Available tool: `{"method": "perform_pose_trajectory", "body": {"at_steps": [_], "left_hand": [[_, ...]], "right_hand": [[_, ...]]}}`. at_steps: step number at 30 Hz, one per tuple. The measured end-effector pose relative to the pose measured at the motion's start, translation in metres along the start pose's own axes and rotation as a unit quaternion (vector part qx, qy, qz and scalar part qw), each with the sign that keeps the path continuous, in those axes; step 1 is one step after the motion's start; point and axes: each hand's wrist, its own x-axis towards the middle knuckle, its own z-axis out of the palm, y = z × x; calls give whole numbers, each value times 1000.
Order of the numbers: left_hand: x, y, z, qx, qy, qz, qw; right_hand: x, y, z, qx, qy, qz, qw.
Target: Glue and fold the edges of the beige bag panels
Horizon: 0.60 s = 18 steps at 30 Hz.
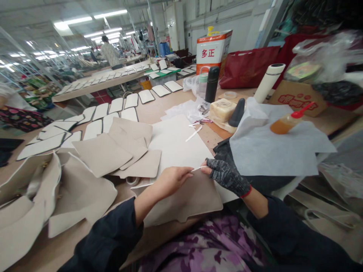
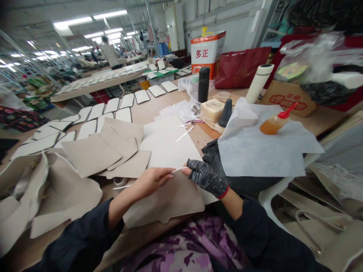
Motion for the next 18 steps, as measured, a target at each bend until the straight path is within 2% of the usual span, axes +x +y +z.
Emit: {"method": "perform_pose_trajectory", "body": {"at_steps": [4, 6, 11, 13, 15, 18], "left_hand": [[7, 12, 7, 96, 20, 11, 995], [9, 13, 8, 109, 25, 10, 994], [15, 6, 8, 38, 20, -17, 999], [18, 2, 6, -11, 7, -23, 1000], [17, -5, 2, -64, -24, -26, 997], [6, -21, -10, -101, -87, -59, 989]], "right_hand": [[0, -5, 4, -15, 44, -15, 999], [0, -5, 7, -31, 68, -20, 997], [2, -10, 19, -47, 96, -34, 994], [4, -11, 21, -63, 83, -47, 993], [4, -10, 19, -82, 53, -50, 994], [1, -3, 13, -59, 32, -11, 998]]}}
